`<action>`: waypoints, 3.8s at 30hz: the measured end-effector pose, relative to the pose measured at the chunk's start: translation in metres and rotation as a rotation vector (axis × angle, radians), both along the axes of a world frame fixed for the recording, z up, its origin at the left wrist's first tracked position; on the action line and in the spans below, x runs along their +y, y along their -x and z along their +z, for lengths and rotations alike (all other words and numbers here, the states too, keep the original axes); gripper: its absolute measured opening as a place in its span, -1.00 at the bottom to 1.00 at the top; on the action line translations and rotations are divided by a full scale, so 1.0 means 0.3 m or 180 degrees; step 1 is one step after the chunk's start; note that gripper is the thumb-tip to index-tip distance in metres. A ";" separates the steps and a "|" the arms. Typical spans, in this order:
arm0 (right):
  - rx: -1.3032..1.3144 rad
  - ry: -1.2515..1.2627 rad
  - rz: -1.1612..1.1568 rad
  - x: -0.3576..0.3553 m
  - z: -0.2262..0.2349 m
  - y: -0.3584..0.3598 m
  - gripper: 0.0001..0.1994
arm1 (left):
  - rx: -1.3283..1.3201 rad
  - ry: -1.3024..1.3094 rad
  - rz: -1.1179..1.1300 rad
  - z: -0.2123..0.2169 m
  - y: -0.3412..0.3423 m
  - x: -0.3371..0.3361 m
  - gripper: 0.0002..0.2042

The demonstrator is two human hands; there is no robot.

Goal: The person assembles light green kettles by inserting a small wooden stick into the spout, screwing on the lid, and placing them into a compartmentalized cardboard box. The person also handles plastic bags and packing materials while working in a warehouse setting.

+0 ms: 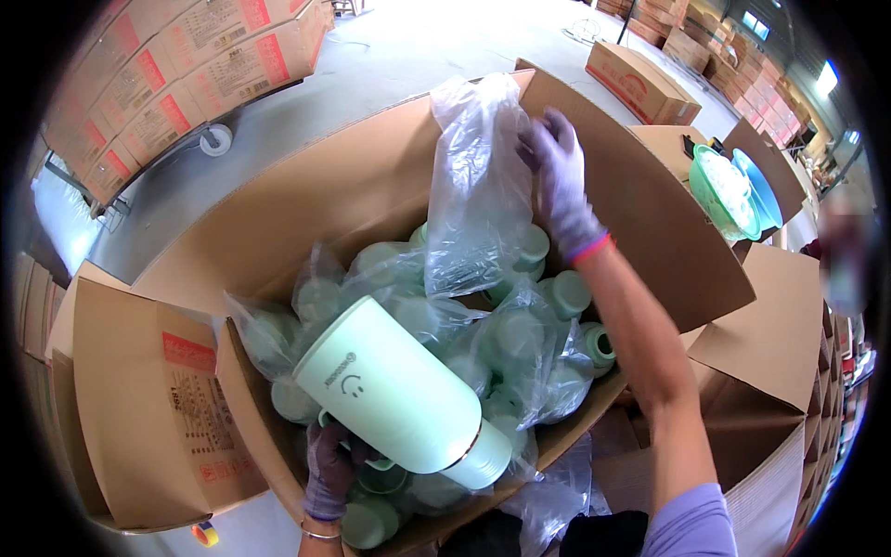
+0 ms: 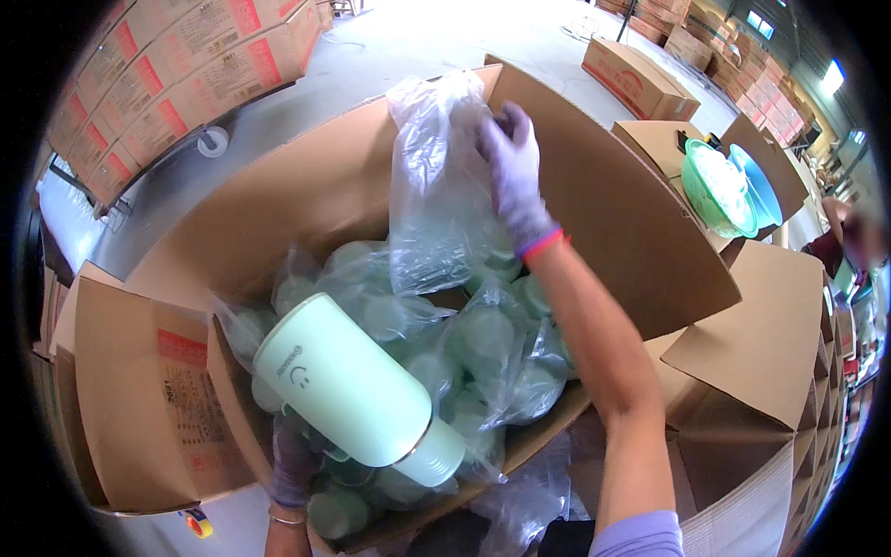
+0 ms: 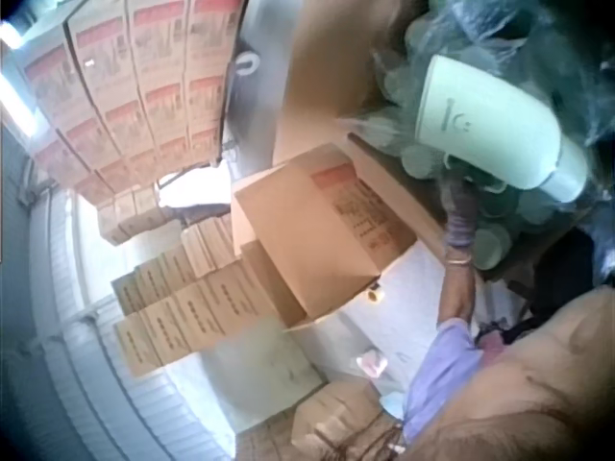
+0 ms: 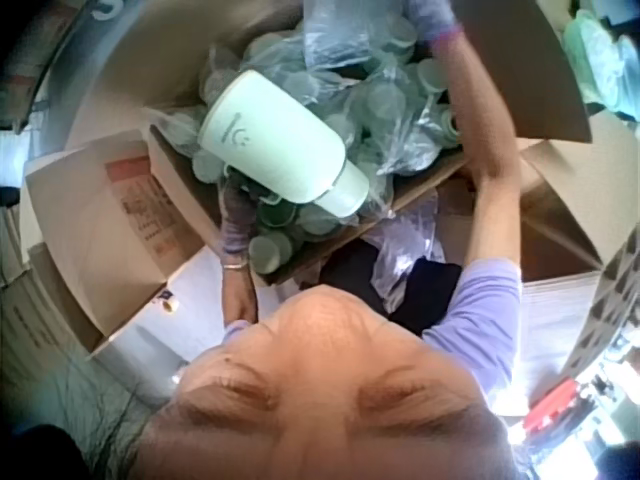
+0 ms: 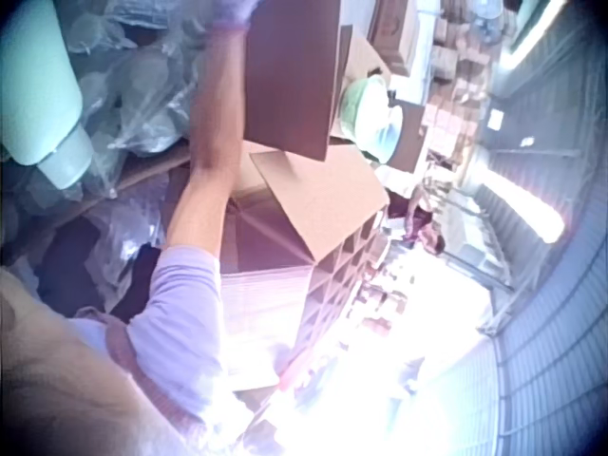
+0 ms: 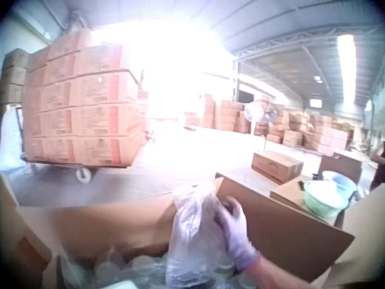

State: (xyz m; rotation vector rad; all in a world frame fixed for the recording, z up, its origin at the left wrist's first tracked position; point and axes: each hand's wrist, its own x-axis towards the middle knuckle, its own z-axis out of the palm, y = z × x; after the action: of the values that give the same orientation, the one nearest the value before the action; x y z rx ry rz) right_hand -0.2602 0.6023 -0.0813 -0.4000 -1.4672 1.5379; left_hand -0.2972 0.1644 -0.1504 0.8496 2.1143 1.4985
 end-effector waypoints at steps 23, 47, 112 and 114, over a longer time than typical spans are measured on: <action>-0.3886 -0.2062 0.0763 -0.253 0.067 -0.123 -0.59 | -0.4017 -0.2892 0.0402 -0.044 -0.201 0.176 -0.80; -0.4335 -0.3985 0.1015 -0.456 0.091 -0.396 -0.29 | -0.3590 -0.2873 0.0450 0.008 -0.252 0.689 -0.74; -0.3561 -0.3531 0.1379 -0.223 0.062 -0.306 -0.69 | -0.3859 -0.1615 -0.1398 0.041 -0.283 0.518 -0.52; -0.3714 -0.3077 0.1517 -0.202 0.097 -0.305 -0.54 | -0.3757 -0.1733 -0.1139 0.033 -0.265 0.521 -0.49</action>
State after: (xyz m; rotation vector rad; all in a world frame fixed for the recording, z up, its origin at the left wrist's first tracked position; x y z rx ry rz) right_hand -0.1687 0.5418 -0.0523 -0.3600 -3.1544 0.6321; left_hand -0.2178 0.3207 -0.1406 0.2842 0.6857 1.7332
